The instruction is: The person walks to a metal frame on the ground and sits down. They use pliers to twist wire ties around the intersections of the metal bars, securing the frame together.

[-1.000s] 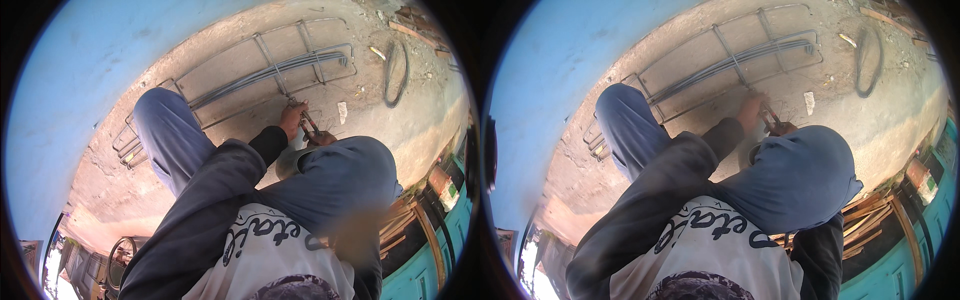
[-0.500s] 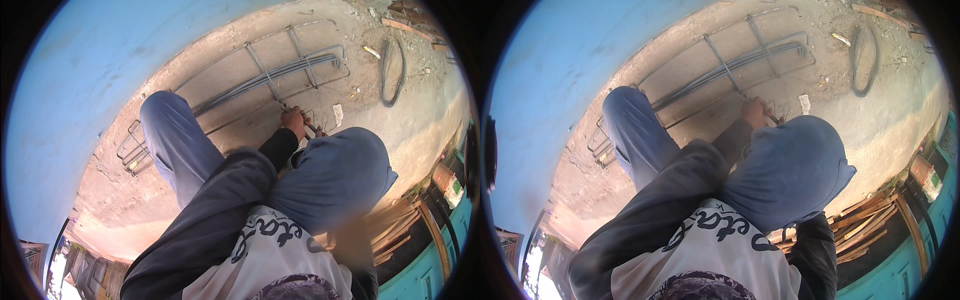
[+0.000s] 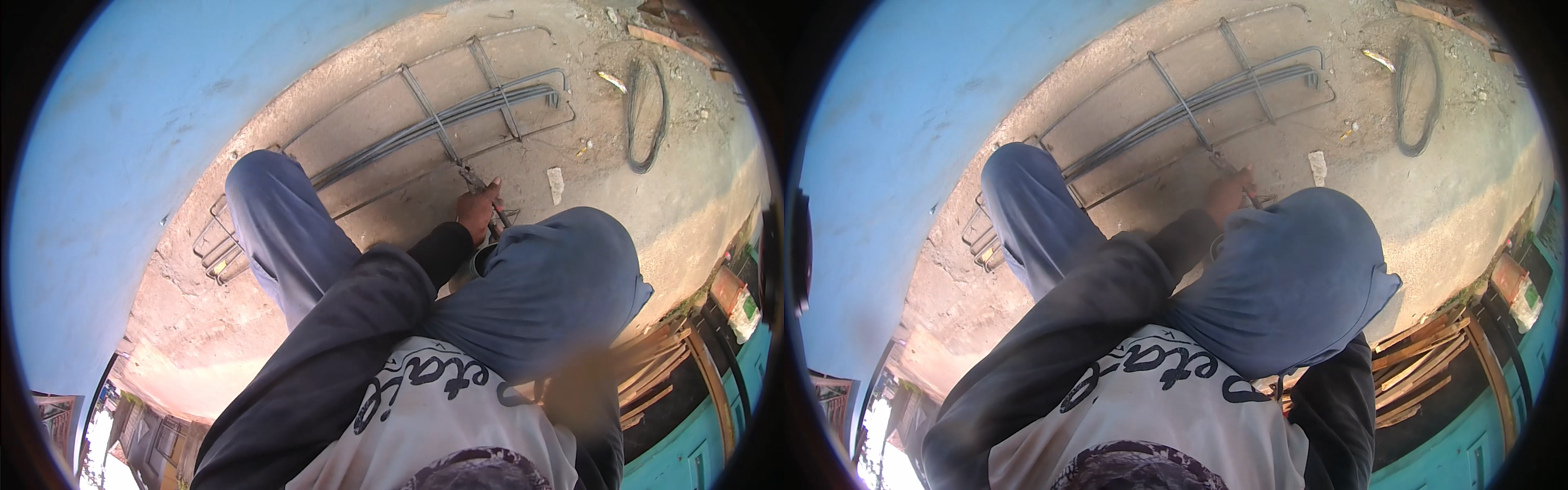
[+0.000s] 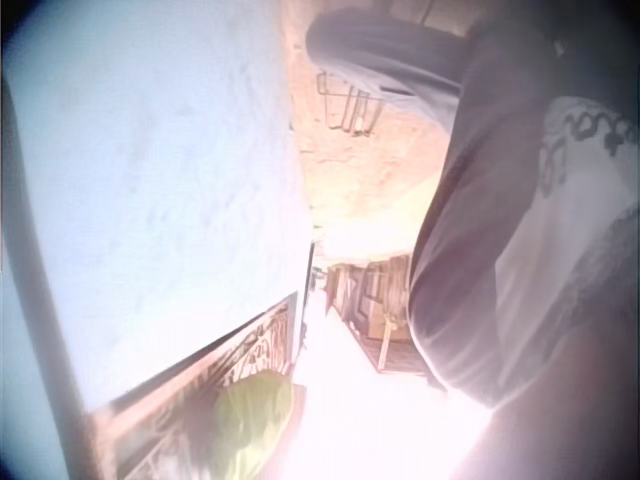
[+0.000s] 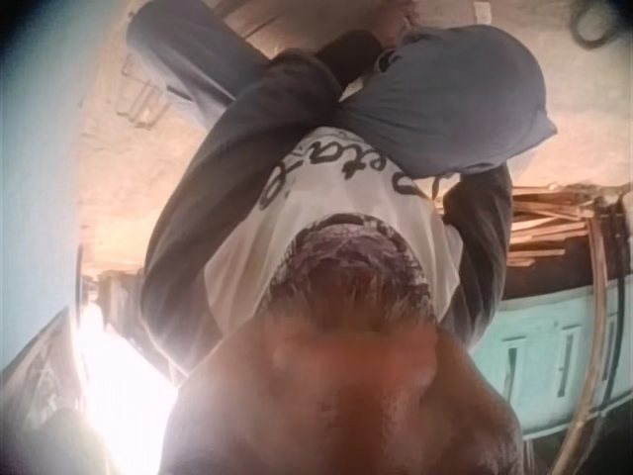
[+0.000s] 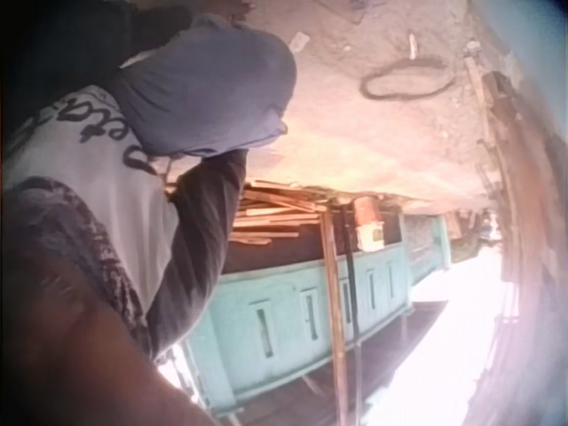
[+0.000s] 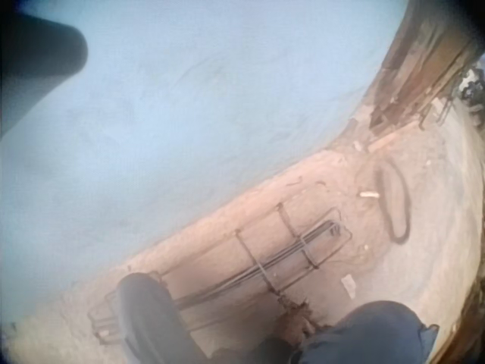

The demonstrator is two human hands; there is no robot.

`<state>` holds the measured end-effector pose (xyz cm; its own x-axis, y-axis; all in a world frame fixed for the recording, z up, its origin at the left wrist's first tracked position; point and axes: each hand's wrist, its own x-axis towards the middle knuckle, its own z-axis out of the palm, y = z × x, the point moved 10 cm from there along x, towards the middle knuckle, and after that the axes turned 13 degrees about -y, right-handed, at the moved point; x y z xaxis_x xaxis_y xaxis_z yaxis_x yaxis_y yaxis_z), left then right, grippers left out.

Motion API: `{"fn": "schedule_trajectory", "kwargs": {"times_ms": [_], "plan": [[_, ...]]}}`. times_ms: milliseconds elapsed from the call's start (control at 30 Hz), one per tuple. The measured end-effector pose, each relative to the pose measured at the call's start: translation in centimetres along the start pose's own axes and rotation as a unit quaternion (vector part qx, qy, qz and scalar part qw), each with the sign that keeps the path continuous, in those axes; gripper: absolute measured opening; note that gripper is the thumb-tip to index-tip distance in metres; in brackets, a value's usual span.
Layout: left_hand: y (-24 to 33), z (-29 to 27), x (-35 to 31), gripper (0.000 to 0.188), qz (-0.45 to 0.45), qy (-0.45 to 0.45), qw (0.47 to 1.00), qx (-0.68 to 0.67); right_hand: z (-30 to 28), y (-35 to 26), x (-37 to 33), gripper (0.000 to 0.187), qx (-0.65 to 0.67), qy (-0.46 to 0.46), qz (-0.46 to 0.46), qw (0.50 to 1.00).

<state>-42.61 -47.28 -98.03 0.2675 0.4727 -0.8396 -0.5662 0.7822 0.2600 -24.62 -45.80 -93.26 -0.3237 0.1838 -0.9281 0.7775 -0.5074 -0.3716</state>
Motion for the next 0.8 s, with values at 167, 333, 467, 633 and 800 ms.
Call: {"fn": "schedule_trajectory", "kwargs": {"times_ms": [167,333,467,633,800], "plan": [[-1.6,-1.0,3.2,0.044,0.056,0.039,0.996,0.050,-1.1,-0.8,-1.8,0.037,-0.068,0.066,-0.003,0.996],[-1.5,-1.4,4.4,0.042,0.128,0.032,0.981,0.141,-1.6,-1.1,-2.9,0.037,-0.106,0.108,-0.005,0.988],[1.6,0.0,0.2,0.041,0.046,-0.014,0.968,0.247,-2.4,-0.7,-3.8,0.037,-0.112,0.140,0.001,0.984],[1.3,-0.9,2.1,0.047,0.065,-0.097,0.900,0.419,-2.3,-1.1,-4.5,0.038,-0.117,0.152,0.001,0.981],[2.1,-0.5,2.2,0.050,0.052,-0.094,0.859,0.501,-2.7,-1.1,-5.4,0.038,-0.122,0.167,0.007,0.978]]}}
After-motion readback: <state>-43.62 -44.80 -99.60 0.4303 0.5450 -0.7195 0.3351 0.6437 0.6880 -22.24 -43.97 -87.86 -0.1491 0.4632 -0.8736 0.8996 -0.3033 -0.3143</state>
